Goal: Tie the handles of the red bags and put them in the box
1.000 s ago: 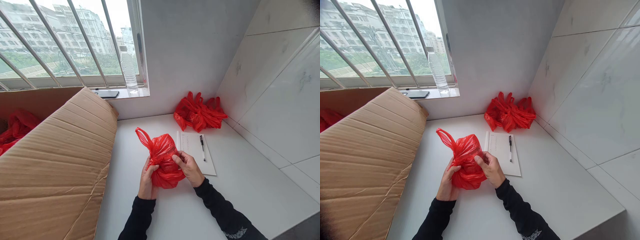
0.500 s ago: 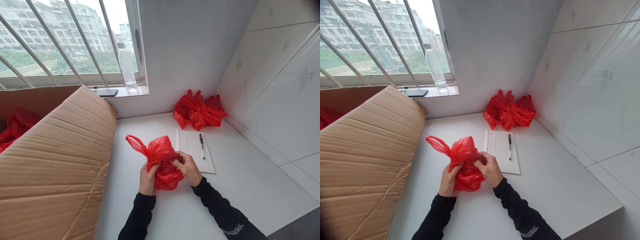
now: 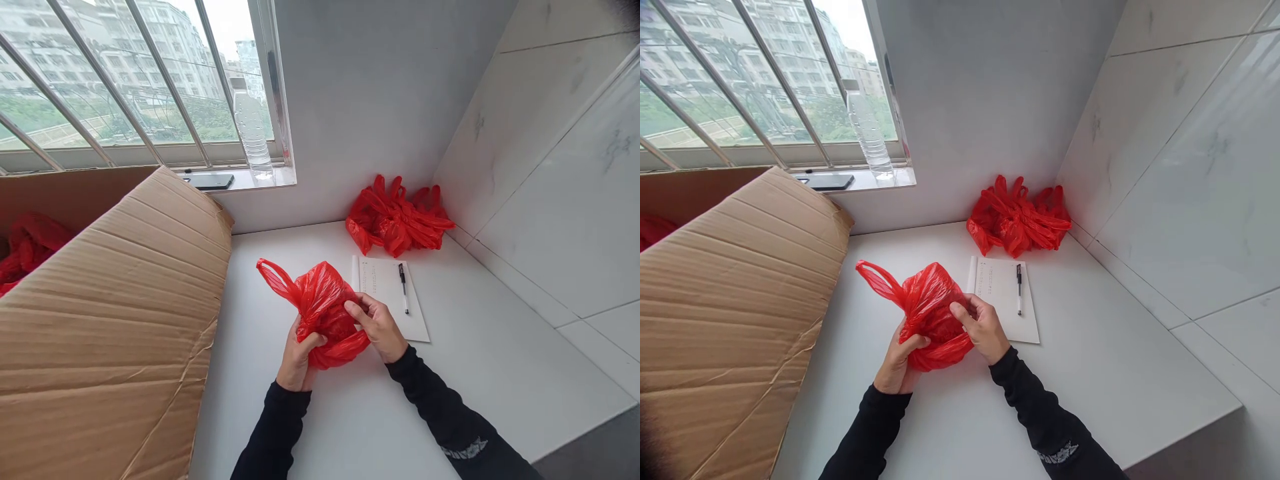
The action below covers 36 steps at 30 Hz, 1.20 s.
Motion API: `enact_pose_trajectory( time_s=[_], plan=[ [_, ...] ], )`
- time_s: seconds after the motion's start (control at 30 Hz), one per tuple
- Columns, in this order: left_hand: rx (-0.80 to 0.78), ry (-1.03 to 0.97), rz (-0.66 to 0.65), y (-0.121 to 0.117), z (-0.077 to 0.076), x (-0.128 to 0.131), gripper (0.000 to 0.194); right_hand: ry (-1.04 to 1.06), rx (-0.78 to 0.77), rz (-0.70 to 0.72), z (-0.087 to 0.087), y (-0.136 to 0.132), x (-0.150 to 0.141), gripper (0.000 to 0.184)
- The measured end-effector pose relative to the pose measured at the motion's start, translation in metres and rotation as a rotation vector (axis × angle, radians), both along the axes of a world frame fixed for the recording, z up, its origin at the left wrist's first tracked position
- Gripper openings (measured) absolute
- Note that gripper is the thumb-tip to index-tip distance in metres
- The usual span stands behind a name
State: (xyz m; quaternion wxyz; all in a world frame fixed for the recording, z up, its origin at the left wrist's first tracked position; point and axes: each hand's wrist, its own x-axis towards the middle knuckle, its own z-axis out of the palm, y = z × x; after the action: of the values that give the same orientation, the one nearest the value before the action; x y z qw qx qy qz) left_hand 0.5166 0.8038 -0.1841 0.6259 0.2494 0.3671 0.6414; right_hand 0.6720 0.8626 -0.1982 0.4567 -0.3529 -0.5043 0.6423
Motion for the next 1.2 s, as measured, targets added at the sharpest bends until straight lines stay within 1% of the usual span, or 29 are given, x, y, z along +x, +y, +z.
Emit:
enact_pose_trajectory(
  time_s=[0.07,0.2,0.23,0.3,0.37,0.5,0.6,0.7,0.8,0.87,0.93,1.1,1.2],
  plan=[
    [-0.007,-0.033,0.037,0.000,0.000,-0.003,0.054,-0.025,0.025,0.056,0.002,-0.001,0.000,0.039],
    [-0.013,-0.087,0.078,0.001,-0.004,-0.010,0.060,-0.103,0.073,0.147,0.004,-0.004,-0.001,0.055],
    [-0.007,-0.100,0.082,0.002,-0.005,-0.011,0.061,-0.123,0.082,0.158,0.004,-0.004,-0.001,0.054],
    [0.003,-0.111,0.077,0.003,-0.007,-0.011,0.064,-0.156,0.108,0.156,0.004,-0.005,-0.001,0.044],
    [0.001,-0.087,0.051,0.003,-0.008,-0.010,0.065,-0.172,0.137,0.124,0.004,-0.006,-0.001,0.035],
    [0.011,-0.002,-0.004,0.003,-0.007,-0.004,0.071,-0.174,0.151,0.057,0.006,-0.004,0.002,0.033],
    [0.016,0.009,-0.006,0.003,-0.006,-0.002,0.073,-0.162,0.146,0.056,0.007,-0.002,0.003,0.032],
    [0.004,-0.006,0.015,0.003,-0.007,-0.003,0.076,-0.122,0.131,0.078,0.007,-0.002,0.003,0.038],
    [-0.018,-0.029,0.049,0.003,-0.009,-0.005,0.082,-0.112,0.119,0.133,0.006,-0.001,0.004,0.051],
    [-0.028,-0.046,0.062,0.003,-0.011,-0.006,0.082,-0.119,0.114,0.177,0.005,-0.001,0.005,0.057],
    [-0.026,-0.058,0.056,0.003,-0.012,-0.006,0.082,-0.135,0.111,0.198,0.005,-0.001,0.005,0.059],
    [-0.009,-0.047,0.055,0.003,-0.010,-0.008,0.087,-0.209,0.082,0.172,0.004,-0.001,0.005,0.060],
    [0.010,-0.025,0.050,0.003,-0.007,-0.008,0.085,-0.164,0.077,0.180,0.001,-0.001,0.004,0.058]
  ],
)
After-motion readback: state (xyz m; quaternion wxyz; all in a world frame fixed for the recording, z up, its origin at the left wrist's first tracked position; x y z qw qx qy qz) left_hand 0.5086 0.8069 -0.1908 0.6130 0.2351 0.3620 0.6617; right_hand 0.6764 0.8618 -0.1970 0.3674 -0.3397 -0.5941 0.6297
